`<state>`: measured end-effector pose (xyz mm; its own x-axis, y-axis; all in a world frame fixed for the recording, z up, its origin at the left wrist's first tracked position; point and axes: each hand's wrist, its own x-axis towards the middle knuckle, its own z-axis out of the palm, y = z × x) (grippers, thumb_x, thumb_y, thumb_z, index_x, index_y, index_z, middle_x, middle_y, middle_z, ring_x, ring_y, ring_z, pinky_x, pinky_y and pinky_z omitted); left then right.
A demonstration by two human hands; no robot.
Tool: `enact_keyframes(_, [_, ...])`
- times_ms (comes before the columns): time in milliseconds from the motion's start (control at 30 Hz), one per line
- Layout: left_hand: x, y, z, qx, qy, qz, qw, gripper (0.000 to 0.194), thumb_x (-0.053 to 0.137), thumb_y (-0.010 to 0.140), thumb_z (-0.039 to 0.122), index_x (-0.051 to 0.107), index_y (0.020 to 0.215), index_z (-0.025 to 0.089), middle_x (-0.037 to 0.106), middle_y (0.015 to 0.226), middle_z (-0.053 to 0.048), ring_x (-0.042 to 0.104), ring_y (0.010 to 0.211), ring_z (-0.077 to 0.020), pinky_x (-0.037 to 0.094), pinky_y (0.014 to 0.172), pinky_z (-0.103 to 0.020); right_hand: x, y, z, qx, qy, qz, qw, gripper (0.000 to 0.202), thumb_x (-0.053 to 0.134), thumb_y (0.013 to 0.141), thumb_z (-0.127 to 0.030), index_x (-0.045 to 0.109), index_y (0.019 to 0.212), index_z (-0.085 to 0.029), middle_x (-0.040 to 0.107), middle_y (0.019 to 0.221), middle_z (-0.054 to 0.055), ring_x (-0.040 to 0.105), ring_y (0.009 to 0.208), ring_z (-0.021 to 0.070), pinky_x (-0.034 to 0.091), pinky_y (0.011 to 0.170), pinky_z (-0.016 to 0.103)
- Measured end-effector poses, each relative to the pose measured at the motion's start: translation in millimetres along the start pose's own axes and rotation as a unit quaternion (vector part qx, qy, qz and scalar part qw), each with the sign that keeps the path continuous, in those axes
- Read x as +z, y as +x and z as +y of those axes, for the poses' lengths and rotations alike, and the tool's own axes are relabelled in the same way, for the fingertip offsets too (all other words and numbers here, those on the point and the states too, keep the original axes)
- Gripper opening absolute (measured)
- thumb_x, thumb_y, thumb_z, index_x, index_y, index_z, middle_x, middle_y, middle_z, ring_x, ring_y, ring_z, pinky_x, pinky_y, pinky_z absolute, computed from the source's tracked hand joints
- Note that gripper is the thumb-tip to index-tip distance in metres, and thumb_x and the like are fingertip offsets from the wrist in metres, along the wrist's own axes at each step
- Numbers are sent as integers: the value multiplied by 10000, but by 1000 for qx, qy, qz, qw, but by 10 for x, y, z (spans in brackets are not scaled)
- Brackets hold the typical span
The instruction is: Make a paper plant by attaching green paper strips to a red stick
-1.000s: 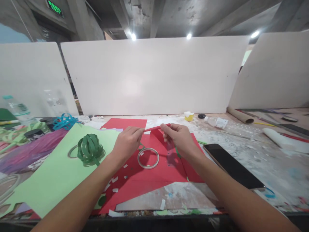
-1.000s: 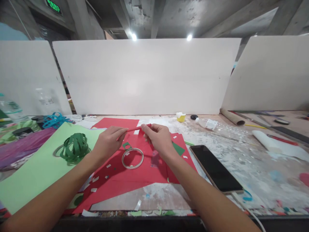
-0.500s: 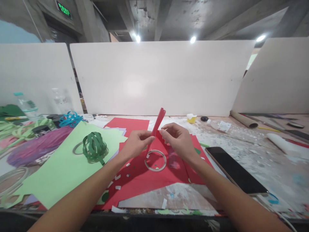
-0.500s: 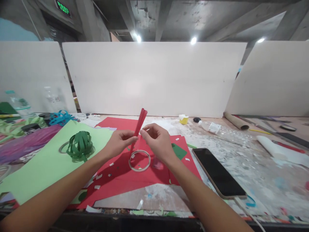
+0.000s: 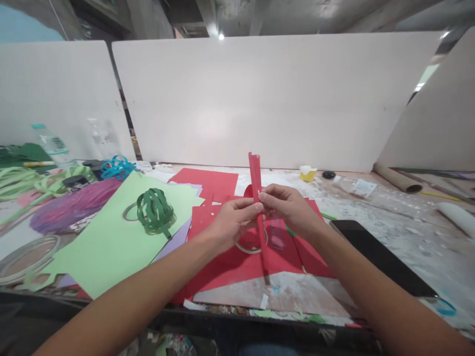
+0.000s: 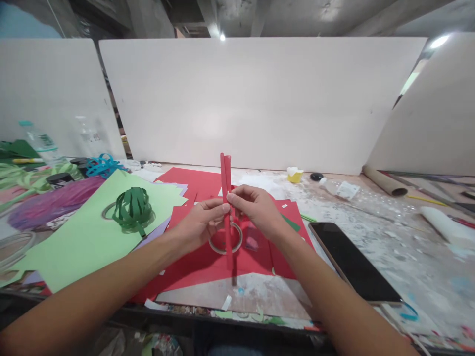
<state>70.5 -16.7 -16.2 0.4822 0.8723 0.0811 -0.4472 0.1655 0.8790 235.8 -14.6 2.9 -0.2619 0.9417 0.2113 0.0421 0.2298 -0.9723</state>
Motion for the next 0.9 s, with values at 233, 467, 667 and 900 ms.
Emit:
enact_keyframes(233, [105, 6, -224, -43, -107, 67, 991, 95, 754, 768, 185, 704, 815, 118, 691, 760, -42, 649, 693, -121, 534, 735, -252, -138, 77, 123, 77, 4, -21, 997, 292, 739, 751, -447, 619, 696, -187, 538, 636, -20, 461, 565, 107, 377, 557, 268])
enact_keyframes(467, [-93, 56, -94, -39, -30, 2, 999, 226, 820, 705, 241, 721, 855, 103, 663, 748, -34, 617, 697, -120, 521, 759, -278, -77, 39, 104, 51, -5, -21, 998, 244, 713, 798, -417, 634, 753, -190, 577, 692, -3, 498, 601, 109, 403, 584, 265])
enact_keyframes(667, [-188, 33, 16, -96, -39, -70, 992, 236, 852, 674, 277, 716, 787, 121, 490, 563, 56, 479, 535, -49, 498, 672, -227, -37, -1, 51, -12, 47, -69, 996, 192, 708, 822, -368, 638, 776, -196, 571, 685, -19, 503, 594, 94, 415, 592, 248])
enact_keyframes(900, [-184, 38, 83, -87, -2, -56, 995, 286, 894, 595, 287, 704, 709, 105, 525, 567, 44, 431, 497, -19, 401, 505, -149, 3, -20, 16, -16, 73, -77, 994, 212, 711, 812, -362, 616, 737, -188, 546, 674, -22, 509, 615, 105, 426, 612, 258])
